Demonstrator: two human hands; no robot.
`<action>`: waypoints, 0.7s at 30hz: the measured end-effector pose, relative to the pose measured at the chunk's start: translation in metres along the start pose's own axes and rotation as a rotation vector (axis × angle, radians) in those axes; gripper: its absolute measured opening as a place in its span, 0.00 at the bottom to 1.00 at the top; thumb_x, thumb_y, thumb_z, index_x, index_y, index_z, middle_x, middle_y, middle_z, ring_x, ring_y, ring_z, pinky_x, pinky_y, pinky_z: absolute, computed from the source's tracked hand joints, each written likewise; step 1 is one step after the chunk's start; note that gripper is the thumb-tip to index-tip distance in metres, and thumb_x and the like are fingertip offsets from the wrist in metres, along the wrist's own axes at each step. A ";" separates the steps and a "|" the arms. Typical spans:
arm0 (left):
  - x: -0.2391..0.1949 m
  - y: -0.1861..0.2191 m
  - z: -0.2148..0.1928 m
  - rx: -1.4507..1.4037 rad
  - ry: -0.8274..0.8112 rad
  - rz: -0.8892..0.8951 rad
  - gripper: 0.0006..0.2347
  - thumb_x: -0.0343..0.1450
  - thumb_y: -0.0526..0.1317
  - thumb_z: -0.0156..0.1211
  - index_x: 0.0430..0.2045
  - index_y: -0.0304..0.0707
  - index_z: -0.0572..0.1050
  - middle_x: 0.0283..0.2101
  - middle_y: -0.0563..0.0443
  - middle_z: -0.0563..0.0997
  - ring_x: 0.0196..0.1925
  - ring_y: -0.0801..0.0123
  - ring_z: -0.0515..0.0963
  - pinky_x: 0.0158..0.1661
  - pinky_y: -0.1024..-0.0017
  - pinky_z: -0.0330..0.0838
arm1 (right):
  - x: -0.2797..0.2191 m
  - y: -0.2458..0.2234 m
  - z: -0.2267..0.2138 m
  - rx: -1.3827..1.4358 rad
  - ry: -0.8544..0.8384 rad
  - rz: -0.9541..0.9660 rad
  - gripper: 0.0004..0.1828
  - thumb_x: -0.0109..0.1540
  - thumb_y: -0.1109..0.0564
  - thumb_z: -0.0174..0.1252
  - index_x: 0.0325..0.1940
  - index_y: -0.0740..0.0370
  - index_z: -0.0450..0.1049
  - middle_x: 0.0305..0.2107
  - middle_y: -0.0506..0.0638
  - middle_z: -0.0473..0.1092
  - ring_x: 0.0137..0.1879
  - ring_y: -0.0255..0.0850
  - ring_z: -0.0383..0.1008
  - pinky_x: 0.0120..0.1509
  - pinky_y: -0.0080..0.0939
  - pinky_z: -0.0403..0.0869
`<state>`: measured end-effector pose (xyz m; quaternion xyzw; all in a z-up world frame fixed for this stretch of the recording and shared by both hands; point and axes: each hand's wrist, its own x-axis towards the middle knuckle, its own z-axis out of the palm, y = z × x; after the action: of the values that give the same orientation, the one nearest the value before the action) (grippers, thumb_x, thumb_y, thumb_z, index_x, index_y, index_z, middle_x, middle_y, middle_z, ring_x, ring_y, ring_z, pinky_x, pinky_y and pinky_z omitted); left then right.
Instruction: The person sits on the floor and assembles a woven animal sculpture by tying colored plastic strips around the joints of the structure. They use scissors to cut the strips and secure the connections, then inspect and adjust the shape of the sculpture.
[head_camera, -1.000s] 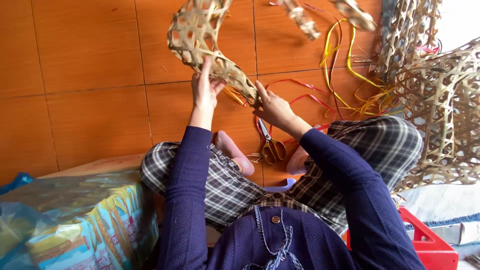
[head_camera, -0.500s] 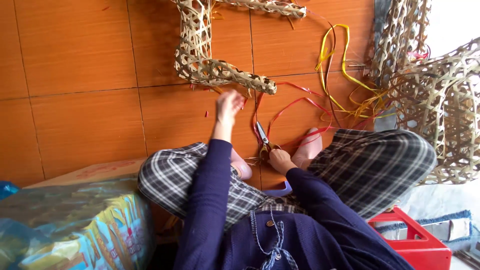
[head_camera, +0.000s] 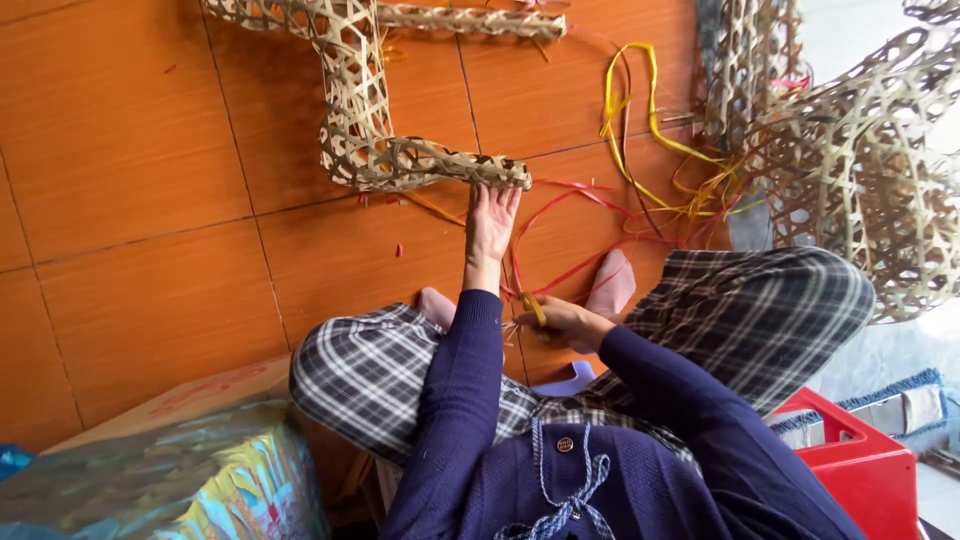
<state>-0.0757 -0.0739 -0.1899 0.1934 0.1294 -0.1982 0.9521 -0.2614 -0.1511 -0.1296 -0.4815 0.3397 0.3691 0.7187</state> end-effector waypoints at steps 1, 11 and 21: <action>0.002 0.001 0.002 -0.004 -0.012 -0.001 0.10 0.77 0.46 0.50 0.51 0.52 0.70 0.56 0.52 0.73 0.59 0.60 0.73 0.65 0.54 0.60 | -0.005 0.004 -0.006 -0.003 0.007 -0.010 0.13 0.55 0.62 0.63 0.34 0.58 0.63 0.09 0.52 0.61 0.12 0.39 0.62 0.10 0.28 0.56; -0.002 0.036 0.047 0.053 -0.258 0.032 0.23 0.76 0.57 0.45 0.62 0.49 0.62 0.64 0.49 0.66 0.65 0.56 0.66 0.65 0.49 0.60 | -0.132 -0.113 -0.003 -1.090 0.347 -0.985 0.24 0.47 0.48 0.70 0.45 0.49 0.73 0.22 0.48 0.66 0.30 0.42 0.69 0.38 0.35 0.68; -0.064 0.042 0.108 0.255 -0.268 -0.006 0.16 0.76 0.50 0.50 0.55 0.45 0.68 0.56 0.51 0.76 0.55 0.62 0.77 0.57 0.61 0.72 | -0.150 -0.212 0.001 -1.845 0.893 -1.147 0.41 0.43 0.42 0.71 0.57 0.51 0.65 0.33 0.54 0.64 0.40 0.52 0.70 0.32 0.49 0.73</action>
<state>-0.0960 -0.0629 -0.0594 0.2841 -0.0241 -0.2399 0.9280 -0.1537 -0.2366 0.0909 -0.9892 -0.1011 -0.1037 -0.0243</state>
